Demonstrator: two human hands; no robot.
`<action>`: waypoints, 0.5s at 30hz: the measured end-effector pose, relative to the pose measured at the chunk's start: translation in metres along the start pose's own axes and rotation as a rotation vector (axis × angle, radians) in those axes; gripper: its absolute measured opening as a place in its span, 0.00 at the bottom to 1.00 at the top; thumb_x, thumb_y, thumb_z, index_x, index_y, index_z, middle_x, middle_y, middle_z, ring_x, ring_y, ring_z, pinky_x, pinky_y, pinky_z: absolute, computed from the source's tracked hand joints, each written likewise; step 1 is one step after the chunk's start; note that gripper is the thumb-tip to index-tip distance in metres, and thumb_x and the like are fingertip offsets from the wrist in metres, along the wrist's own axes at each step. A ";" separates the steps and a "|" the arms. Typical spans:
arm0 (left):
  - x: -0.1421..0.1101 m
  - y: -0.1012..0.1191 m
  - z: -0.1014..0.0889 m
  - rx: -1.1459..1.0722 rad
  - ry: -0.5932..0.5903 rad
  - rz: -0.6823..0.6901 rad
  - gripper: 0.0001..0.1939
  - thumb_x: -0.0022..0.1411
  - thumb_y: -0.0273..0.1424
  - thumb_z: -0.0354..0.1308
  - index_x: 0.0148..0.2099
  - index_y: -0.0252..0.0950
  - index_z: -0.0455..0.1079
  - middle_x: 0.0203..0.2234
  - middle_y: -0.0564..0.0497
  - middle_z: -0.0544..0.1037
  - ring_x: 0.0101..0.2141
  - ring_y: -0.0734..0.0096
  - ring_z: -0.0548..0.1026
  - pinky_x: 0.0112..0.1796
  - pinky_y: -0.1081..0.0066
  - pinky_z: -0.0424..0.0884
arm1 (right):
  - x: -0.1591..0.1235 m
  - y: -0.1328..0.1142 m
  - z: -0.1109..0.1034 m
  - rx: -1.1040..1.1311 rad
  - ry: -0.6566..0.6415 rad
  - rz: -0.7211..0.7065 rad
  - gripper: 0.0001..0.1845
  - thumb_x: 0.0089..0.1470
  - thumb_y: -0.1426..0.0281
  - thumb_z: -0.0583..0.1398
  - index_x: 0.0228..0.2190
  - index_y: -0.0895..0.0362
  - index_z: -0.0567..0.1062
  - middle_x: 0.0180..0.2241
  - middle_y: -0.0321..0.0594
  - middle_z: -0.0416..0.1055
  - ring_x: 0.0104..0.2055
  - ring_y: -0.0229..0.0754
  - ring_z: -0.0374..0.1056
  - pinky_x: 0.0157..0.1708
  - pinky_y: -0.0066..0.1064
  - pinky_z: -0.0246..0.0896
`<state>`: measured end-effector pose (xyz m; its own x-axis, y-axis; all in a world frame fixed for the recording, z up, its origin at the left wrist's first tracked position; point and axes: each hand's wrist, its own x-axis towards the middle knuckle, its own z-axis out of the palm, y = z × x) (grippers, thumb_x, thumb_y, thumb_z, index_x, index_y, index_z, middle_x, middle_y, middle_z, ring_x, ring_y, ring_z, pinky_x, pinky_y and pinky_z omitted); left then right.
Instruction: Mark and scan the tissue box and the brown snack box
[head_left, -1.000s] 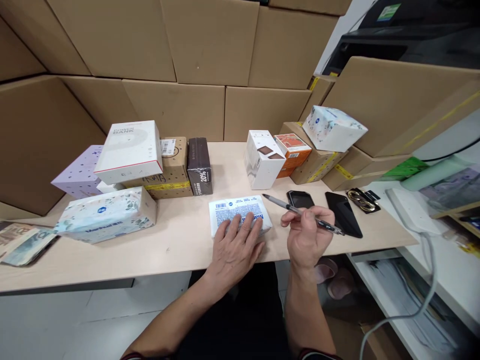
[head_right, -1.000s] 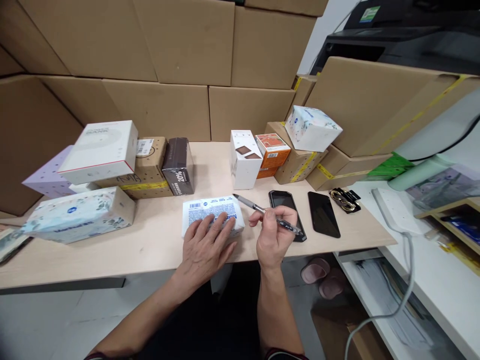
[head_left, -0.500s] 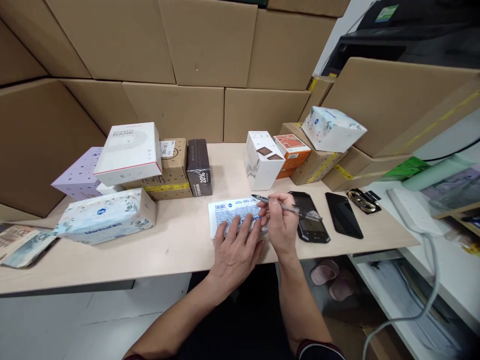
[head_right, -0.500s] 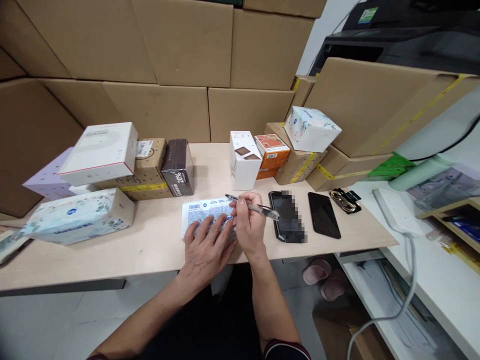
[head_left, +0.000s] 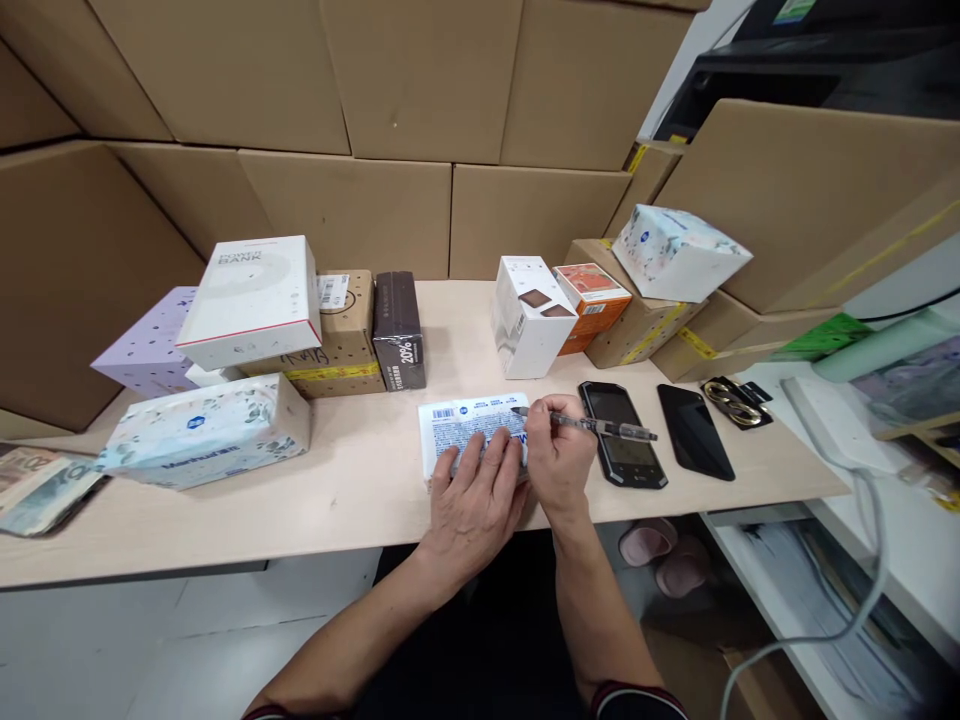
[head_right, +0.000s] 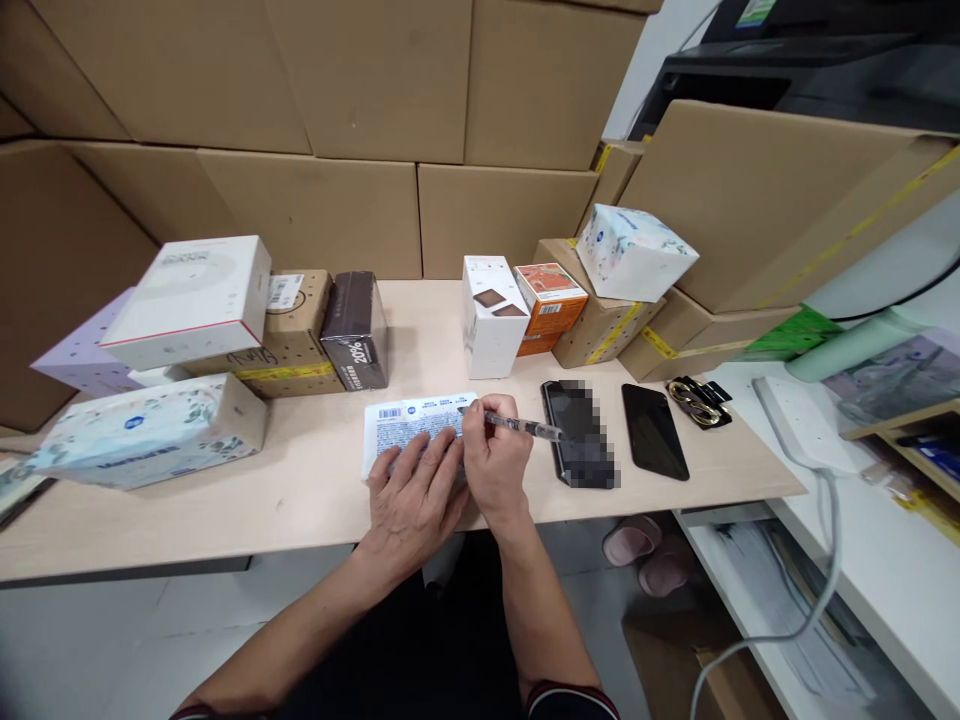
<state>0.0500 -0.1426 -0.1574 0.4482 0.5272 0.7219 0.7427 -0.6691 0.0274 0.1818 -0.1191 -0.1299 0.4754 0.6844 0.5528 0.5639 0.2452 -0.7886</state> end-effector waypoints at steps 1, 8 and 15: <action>0.000 0.000 0.000 -0.001 -0.002 -0.002 0.23 0.67 0.36 0.58 0.61 0.35 0.69 0.55 0.45 0.78 0.53 0.56 0.74 0.57 0.57 0.56 | 0.001 -0.001 0.000 -0.028 -0.019 -0.015 0.11 0.62 0.62 0.55 0.29 0.53 0.67 0.21 0.31 0.68 0.23 0.35 0.65 0.27 0.28 0.60; 0.000 0.000 0.000 -0.005 -0.006 -0.005 0.24 0.66 0.36 0.58 0.62 0.36 0.67 0.55 0.45 0.78 0.53 0.56 0.75 0.57 0.57 0.56 | 0.005 -0.002 -0.001 -0.071 -0.070 -0.010 0.12 0.63 0.61 0.54 0.29 0.53 0.67 0.21 0.31 0.69 0.23 0.36 0.64 0.27 0.28 0.59; -0.001 0.000 0.000 -0.001 -0.011 -0.004 0.23 0.67 0.36 0.57 0.62 0.36 0.68 0.55 0.46 0.77 0.53 0.56 0.75 0.57 0.57 0.55 | 0.007 -0.006 -0.001 -0.137 -0.114 -0.034 0.13 0.63 0.61 0.53 0.29 0.53 0.67 0.21 0.32 0.69 0.23 0.37 0.65 0.28 0.29 0.58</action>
<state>0.0495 -0.1430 -0.1583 0.4506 0.5356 0.7142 0.7440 -0.6674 0.0312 0.1827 -0.1169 -0.1213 0.3792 0.7527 0.5382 0.6686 0.1792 -0.7217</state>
